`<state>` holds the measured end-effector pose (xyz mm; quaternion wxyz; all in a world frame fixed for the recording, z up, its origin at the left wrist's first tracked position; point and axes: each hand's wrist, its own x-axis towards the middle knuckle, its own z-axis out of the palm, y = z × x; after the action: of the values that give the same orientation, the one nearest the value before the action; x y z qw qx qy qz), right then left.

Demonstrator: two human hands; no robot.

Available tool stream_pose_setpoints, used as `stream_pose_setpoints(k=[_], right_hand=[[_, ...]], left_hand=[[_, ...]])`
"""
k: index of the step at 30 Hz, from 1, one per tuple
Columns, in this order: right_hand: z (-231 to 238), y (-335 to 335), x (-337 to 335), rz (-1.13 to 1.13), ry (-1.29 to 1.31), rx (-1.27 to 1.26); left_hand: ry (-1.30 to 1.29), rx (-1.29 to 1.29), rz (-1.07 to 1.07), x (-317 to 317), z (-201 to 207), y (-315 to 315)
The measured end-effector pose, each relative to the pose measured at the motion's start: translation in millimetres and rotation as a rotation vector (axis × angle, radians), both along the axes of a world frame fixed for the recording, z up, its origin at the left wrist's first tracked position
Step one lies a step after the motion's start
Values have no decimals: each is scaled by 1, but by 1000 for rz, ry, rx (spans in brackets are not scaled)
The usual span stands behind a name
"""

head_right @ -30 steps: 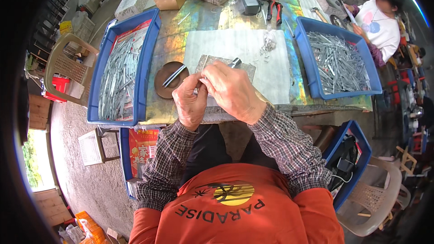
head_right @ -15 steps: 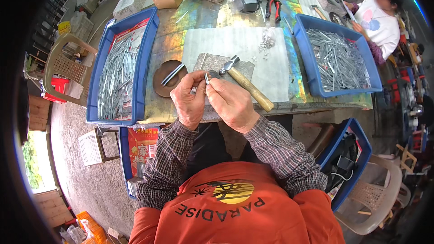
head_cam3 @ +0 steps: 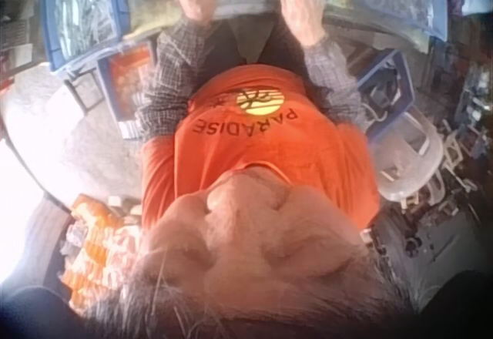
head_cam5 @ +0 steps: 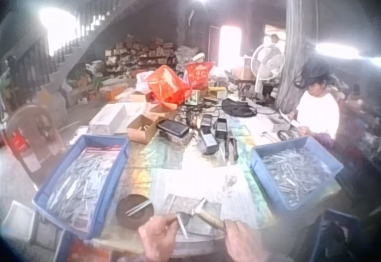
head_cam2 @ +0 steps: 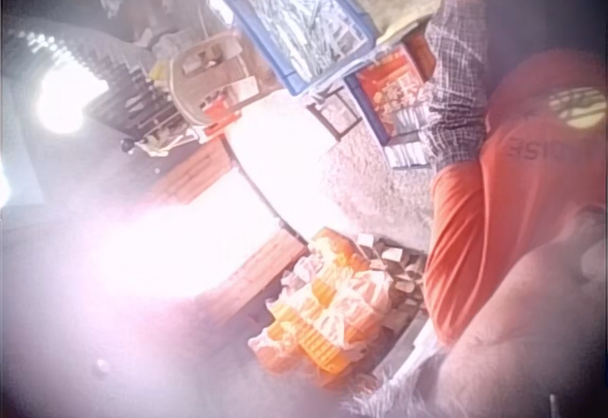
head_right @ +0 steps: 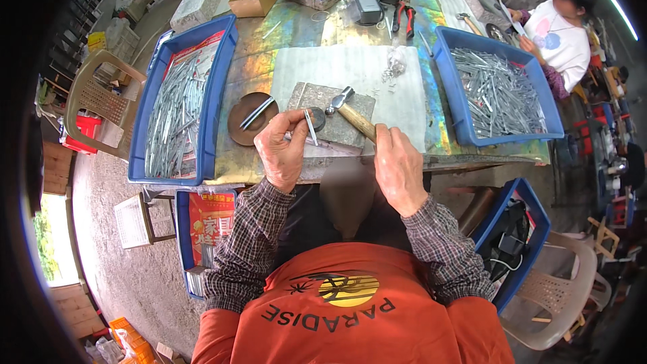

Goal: The person assembles metal components by inserting pins into metal strips by hand and hammering them on a metal block.

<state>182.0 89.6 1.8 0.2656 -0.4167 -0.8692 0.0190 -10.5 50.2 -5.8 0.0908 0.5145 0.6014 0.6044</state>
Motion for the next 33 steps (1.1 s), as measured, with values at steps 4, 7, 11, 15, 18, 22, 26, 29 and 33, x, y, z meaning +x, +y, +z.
stream_pose_setpoints(k=[4, 7, 11, 15, 18, 22, 26, 29, 33], right_hand=[[17, -7, 0, 17, 115, 20], [39, -14, 1, 144, 397, -99], [51, -19, 0, 246, 428, -235], [79, -29, -2, 289, 471, -62], [83, -33, -2, 293, 495, 57], [50, -15, -6, 249, 281, -188], [63, -24, -4, 270, 375, -159], [61, -18, 0, 273, 246, -181], [92, -34, 0, 315, 417, 108]], left_hand=[[20, -38, 9, 0, 1, 0], [16, -43, 6, 0, 2, 0], [25, -6, 1, -2, -1, 2], [0, -1, 6, -1, -1, 0], [-17, -5, 18, 0, 0, 0], [43, 15, 22, 0, 0, 1], [-2, -6, 32, 0, 0, -1], [-2, 29, 26, -2, -2, 3], [-22, -7, 26, -1, -1, -1]])
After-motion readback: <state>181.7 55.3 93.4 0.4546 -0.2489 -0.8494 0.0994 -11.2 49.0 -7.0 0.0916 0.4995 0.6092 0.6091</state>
